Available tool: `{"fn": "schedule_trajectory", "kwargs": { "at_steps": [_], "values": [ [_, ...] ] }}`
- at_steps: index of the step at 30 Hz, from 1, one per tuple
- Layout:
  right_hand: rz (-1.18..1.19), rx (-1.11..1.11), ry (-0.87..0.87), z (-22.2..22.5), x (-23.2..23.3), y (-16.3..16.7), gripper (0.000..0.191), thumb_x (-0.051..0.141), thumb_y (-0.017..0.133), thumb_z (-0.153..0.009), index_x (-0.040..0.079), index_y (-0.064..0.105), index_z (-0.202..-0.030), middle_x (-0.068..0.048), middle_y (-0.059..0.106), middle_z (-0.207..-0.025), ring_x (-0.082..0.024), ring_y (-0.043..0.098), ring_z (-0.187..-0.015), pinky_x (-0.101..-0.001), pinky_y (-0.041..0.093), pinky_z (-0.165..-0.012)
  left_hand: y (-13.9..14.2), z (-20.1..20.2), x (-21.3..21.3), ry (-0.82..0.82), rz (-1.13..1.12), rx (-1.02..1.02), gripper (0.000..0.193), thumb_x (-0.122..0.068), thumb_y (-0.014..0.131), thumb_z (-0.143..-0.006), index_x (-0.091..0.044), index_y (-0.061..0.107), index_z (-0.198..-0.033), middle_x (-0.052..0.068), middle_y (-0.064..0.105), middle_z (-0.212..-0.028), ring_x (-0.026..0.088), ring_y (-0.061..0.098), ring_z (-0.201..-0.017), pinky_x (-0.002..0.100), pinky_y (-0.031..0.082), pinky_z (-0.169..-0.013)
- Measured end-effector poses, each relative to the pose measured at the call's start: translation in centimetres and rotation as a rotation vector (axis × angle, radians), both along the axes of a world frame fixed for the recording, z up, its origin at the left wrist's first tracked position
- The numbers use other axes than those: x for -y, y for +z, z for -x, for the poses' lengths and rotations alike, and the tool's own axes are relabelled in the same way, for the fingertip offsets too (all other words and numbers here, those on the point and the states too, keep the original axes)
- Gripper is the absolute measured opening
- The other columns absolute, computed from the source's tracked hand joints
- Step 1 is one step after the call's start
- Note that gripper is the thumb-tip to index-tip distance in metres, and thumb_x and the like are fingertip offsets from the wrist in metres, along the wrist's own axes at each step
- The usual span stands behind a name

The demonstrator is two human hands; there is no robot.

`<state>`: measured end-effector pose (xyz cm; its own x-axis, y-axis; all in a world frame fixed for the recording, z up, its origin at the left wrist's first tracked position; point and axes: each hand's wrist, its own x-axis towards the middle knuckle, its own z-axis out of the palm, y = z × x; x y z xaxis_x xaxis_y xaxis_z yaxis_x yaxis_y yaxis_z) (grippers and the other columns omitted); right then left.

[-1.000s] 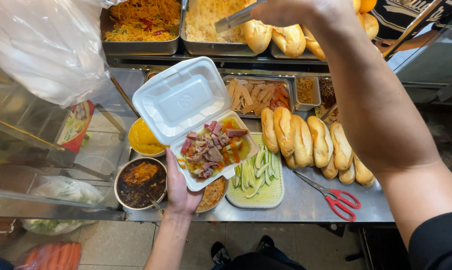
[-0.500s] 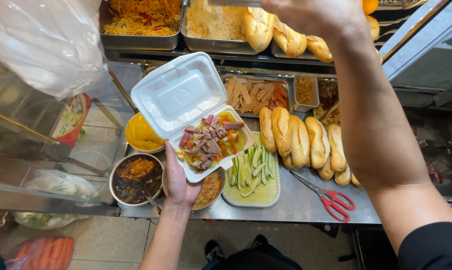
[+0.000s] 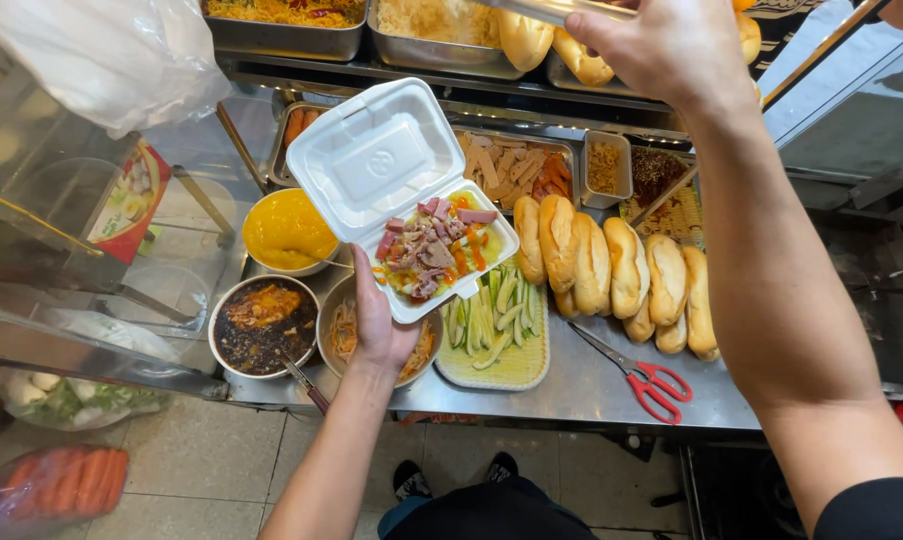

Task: The person assembles a takeout meal in a styrofoam container. They add yellow rice, a red sauce, sliced sausage, shredded meat, and a dark sauce, then close the container and place it in a plastic bag. The process is repeated for a second container.

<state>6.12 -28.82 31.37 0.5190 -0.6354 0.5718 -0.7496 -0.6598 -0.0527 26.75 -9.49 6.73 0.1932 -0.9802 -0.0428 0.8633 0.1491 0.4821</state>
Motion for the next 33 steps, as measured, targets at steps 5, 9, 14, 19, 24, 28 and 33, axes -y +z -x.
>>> {"fn": "schedule_trajectory", "kwargs": {
  "at_steps": [5, 9, 14, 19, 24, 28, 33],
  "values": [
    [-0.348, 0.305, 0.150, 3.3, -6.7, 2.4, 0.022, 0.020, 0.074, -0.105, -0.002, 0.074, -0.106, -0.009, 0.067, -0.083, -0.011, 0.056, -0.067, -0.0270, 0.042, -0.056, -1.2, 0.9, 0.6, -0.004, 0.073, -0.052, 0.072, -0.060, 0.034, -0.105, -0.009, 0.039, -0.154, 0.011, 0.049, -0.153, 0.027, 0.050, -0.141, 0.046, 0.043, -0.118],
    [-0.498, 0.260, 0.019, 6.3, -12.6, 1.4, 0.029, 0.016, 0.074, -0.098, 0.005, 0.074, -0.125, -0.005, 0.070, -0.082, -0.005, 0.051, -0.059, -0.0229, 0.035, -0.047, -2.7, 2.0, 0.3, -0.026, 0.122, -0.100, 0.072, -0.060, 0.035, -0.106, -0.008, 0.039, -0.156, 0.009, 0.048, -0.156, 0.025, 0.048, -0.144, 0.043, 0.040, -0.121],
    [-0.802, 0.224, -0.118, 7.4, -18.7, -5.0, 0.038, 0.018, 0.080, -0.092, 0.008, 0.076, -0.128, -0.008, 0.078, -0.090, -0.009, 0.062, -0.070, -0.0245, 0.048, -0.058, -3.7, 4.1, -0.8, -0.068, 0.066, -0.142, 0.072, -0.060, 0.033, -0.107, -0.008, 0.037, -0.156, 0.010, 0.048, -0.154, 0.026, 0.049, -0.142, 0.045, 0.041, -0.120],
    [-0.756, 0.279, -0.238, 10.9, -23.3, -7.8, 0.042, 0.021, 0.080, -0.088, 0.008, 0.074, -0.128, -0.007, 0.079, -0.105, -0.006, 0.067, -0.088, -0.0223, 0.053, -0.076, -3.5, 5.6, -2.7, -0.142, 0.022, -0.164, 0.073, -0.060, 0.032, -0.107, -0.007, 0.037, -0.157, 0.009, 0.047, -0.156, 0.025, 0.049, -0.142, 0.044, 0.041, -0.120],
    [-0.712, 0.219, -0.342, 12.4, -25.7, -8.5, 0.045, 0.019, 0.082, -0.085, 0.010, 0.075, -0.128, -0.009, 0.078, -0.097, -0.009, 0.064, -0.078, -0.0248, 0.051, -0.067, -2.9, 7.1, -3.6, -0.243, -0.006, -0.149, 0.074, -0.061, 0.030, -0.105, -0.008, 0.037, -0.156, 0.010, 0.048, -0.155, 0.026, 0.049, -0.142, 0.044, 0.042, -0.119],
    [-0.637, 0.204, -0.338, 12.9, -26.5, -8.6, 0.040, 0.018, 0.082, -0.088, 0.009, 0.076, -0.126, -0.008, 0.078, -0.099, -0.007, 0.066, -0.079, -0.0226, 0.052, -0.069, -2.8, 8.2, -3.9, -0.227, 0.016, -0.121, 0.074, -0.060, 0.031, -0.109, -0.006, 0.036, -0.158, 0.010, 0.046, -0.157, 0.026, 0.047, -0.144, 0.044, 0.040, -0.122],
    [-0.643, 0.265, -0.406, 15.3, -26.0, -8.5, 0.042, 0.017, 0.083, -0.087, 0.008, 0.075, -0.128, -0.008, 0.076, -0.092, -0.007, 0.062, -0.076, -0.0230, 0.048, -0.063, -2.5, 8.9, -4.1, -0.199, 0.002, -0.084, 0.073, -0.060, 0.030, -0.106, -0.010, 0.033, -0.159, 0.009, 0.045, -0.158, 0.025, 0.047, -0.145, 0.044, 0.041, -0.121]
  ]
}}
